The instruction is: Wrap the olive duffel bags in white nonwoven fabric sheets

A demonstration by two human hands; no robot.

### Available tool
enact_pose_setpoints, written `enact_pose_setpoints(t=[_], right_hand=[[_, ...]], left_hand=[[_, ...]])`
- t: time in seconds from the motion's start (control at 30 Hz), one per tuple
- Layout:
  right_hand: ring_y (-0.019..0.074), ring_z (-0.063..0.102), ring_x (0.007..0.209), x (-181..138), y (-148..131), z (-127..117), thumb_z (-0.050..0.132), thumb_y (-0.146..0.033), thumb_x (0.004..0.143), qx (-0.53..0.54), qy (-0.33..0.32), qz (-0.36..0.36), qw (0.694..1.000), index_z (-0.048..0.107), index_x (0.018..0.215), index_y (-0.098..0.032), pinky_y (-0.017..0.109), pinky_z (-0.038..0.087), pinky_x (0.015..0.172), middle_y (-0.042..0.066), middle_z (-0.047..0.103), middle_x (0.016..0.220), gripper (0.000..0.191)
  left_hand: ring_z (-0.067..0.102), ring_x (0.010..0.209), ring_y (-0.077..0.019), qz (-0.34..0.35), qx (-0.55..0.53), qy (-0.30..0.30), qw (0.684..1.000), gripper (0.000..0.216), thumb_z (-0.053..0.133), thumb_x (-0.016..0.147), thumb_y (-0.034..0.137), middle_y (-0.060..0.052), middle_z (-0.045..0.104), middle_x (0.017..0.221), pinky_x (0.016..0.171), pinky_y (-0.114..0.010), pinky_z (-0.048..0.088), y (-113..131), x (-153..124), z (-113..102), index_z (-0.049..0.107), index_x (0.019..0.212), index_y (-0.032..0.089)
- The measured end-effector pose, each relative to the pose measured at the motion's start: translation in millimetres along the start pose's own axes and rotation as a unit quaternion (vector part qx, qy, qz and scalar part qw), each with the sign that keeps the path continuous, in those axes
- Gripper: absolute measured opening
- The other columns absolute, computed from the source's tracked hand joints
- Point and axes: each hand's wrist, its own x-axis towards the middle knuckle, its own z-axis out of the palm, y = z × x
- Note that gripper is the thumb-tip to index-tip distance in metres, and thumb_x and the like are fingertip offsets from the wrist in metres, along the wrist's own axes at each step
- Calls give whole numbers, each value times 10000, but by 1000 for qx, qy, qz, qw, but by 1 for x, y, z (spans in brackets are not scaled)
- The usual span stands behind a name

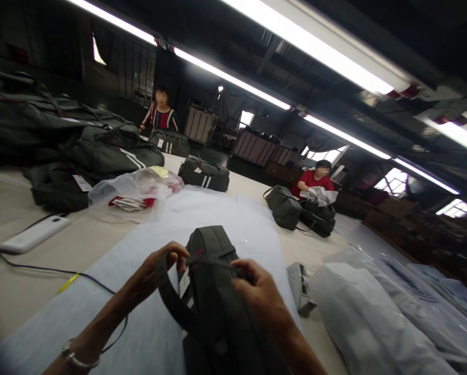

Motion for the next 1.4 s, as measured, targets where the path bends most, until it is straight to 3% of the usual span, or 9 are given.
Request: enact_pose_setpoints(t=[0.1, 0.27, 0.53, 0.63, 0.73, 0.9, 1.1, 1.23, 1.4], right_hand=[[109, 518, 597, 2, -17, -38, 718, -463, 770, 213, 86, 2, 973, 634, 1121, -212, 241, 440, 565, 14, 656, 803, 439], [117, 557, 512, -16, -20, -37, 673, -524, 816, 230, -60, 75, 968, 665, 1025, -182, 233, 431, 456, 37, 660, 723, 401], [127, 575, 526, -13, -2, -27, 830, -461, 653, 75, 81, 62, 992, 527, 1166, -244, 266, 483, 467, -7, 659, 832, 634], [163, 647, 729, -10, -4, -21, 849, -463, 632, 199, 62, 89, 974, 452, 1305, -252, 286, 532, 574, 80, 640, 1156, 810], [182, 663, 891, -11, -13, -16, 827, -371, 688, 377, 8, 100, 921, 456, 1338, -223, 314, 534, 795, 61, 676, 1071, 763], [82, 540, 603, -1, -18, -45, 793, -303, 707, 510, 11, 76, 857, 620, 1106, -205, 223, 486, 600, -55, 575, 710, 445], [63, 286, 428, 23, 88, -80, 791, -331, 565, 277, 219, 114, 929, 598, 945, -208, 201, 283, 412, -126, 360, 509, 443], [82, 344, 405, 22, 172, -36, 735, -353, 485, 237, 156, 215, 935, 587, 705, -181, 228, 272, 404, -94, 400, 438, 316], [168, 555, 615, 20, 199, -4, 697, -461, 552, 208, 77, 237, 946, 639, 722, -167, 300, 454, 605, -16, 596, 595, 344]], left_hand=[[622, 669, -179, -27, 269, -115, 956, 313, 324, 994, 376, -21, 648, 738, 669, -285, 470, 9, 14, 22, 577, 1059, 204], [689, 696, -278, -50, 390, -181, 902, 227, 448, 923, 258, -107, 715, 792, 616, -335, 489, 24, 65, 73, 636, 1030, 189], [705, 879, -303, -95, 380, -124, 912, 308, 492, 916, 246, -139, 713, 1018, 711, -366, 522, 24, 99, 93, 586, 1208, 227], [698, 903, -291, -111, 373, -87, 917, 445, 478, 938, 292, -176, 652, 1181, 758, -388, 531, 18, 95, 96, 435, 1369, 188], [602, 1141, -274, -30, 282, -1, 959, 603, 516, 923, 296, -174, 488, 1414, 931, -402, 493, 15, 94, 98, 276, 1465, 187], [566, 1150, -207, 139, 34, -23, 989, 370, 493, 877, 155, -63, 619, 1230, 1021, -359, 427, 20, 87, 80, 579, 1224, 253], [601, 936, -248, 80, 189, -79, 976, 189, 574, 778, 158, -46, 682, 868, 991, -440, 416, -46, 21, 34, 682, 904, 250], [473, 1273, -335, -51, 161, -130, 977, 186, 740, 725, 364, -69, 703, 1099, 1143, -482, 275, -101, -39, 29, 722, 897, 295], [532, 1213, -310, -120, 41, -7, 992, 336, 490, 901, 499, -78, 714, 934, 1054, -442, 401, -107, -58, 46, 728, 817, 277]])
